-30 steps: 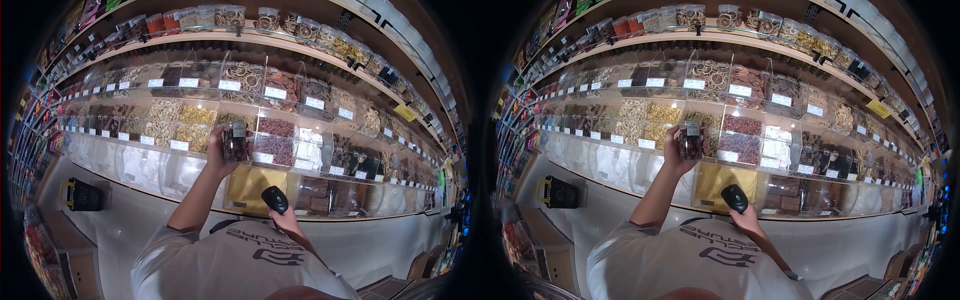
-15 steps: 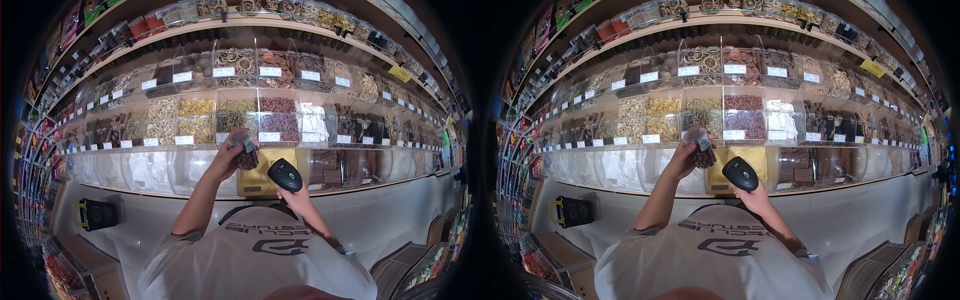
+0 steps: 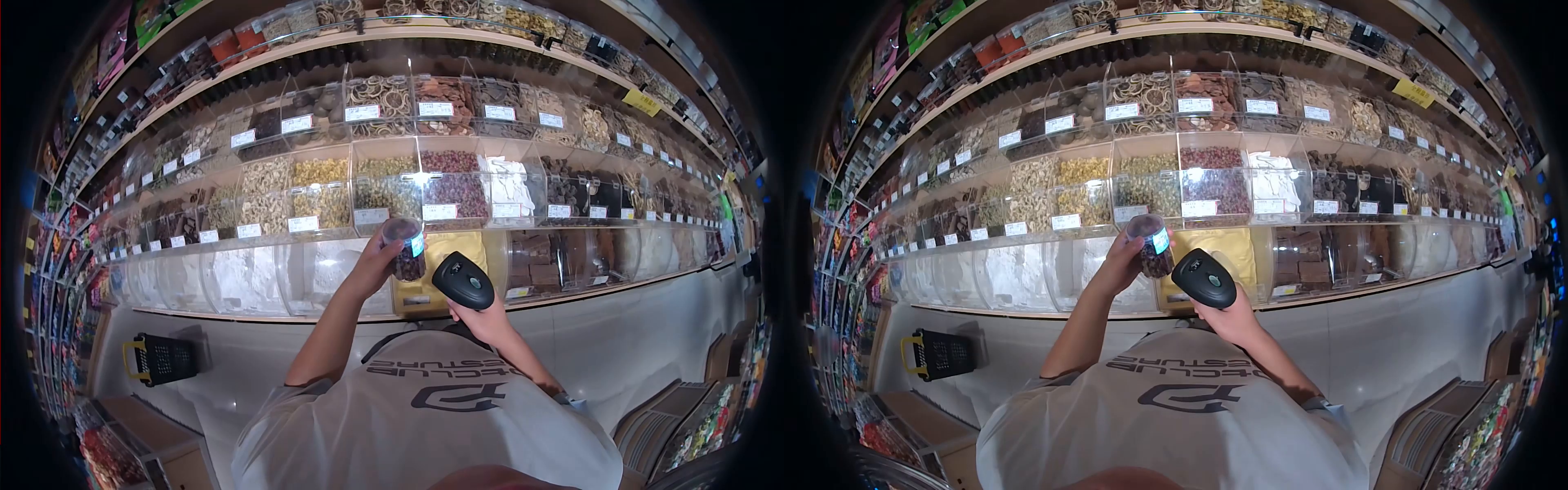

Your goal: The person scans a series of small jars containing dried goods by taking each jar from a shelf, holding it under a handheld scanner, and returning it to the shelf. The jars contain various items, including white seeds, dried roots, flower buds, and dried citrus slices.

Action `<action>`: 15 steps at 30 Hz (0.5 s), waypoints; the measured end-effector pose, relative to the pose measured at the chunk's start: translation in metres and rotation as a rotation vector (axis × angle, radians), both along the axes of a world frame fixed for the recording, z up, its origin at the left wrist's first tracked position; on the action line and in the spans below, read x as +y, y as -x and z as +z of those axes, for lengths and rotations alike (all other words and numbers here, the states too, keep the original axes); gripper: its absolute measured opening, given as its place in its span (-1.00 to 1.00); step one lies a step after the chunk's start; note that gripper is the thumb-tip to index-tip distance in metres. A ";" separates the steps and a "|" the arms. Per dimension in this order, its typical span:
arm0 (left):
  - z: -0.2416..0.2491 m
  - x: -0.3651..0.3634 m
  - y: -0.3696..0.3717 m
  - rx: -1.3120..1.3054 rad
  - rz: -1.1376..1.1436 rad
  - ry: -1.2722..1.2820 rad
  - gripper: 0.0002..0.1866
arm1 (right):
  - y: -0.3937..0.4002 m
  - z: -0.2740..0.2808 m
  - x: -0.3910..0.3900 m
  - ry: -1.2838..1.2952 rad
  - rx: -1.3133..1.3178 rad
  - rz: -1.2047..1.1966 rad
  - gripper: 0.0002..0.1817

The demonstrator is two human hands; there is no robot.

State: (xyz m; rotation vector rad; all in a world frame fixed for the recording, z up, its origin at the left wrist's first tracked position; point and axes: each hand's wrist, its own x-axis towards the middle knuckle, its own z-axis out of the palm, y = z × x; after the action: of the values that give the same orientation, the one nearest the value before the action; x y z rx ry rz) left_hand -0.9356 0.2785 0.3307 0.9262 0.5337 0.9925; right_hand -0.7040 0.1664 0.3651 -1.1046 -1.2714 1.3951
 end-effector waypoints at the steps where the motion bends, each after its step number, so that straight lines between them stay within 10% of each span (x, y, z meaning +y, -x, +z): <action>1: 0.000 -0.001 0.000 0.012 0.015 0.000 -0.38 | 0.000 0.001 0.000 -0.001 -0.007 0.011 -0.93; 15: 0.015 0.003 -0.009 0.344 0.199 -0.283 -0.30 | -0.026 -0.013 -0.007 -0.003 0.044 0.019 -0.94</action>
State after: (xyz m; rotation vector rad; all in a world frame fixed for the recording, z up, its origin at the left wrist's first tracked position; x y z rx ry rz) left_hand -0.9271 0.2816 0.3452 1.3290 0.7993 1.1122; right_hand -0.6780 0.1599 0.3522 -1.0563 -1.2547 1.4233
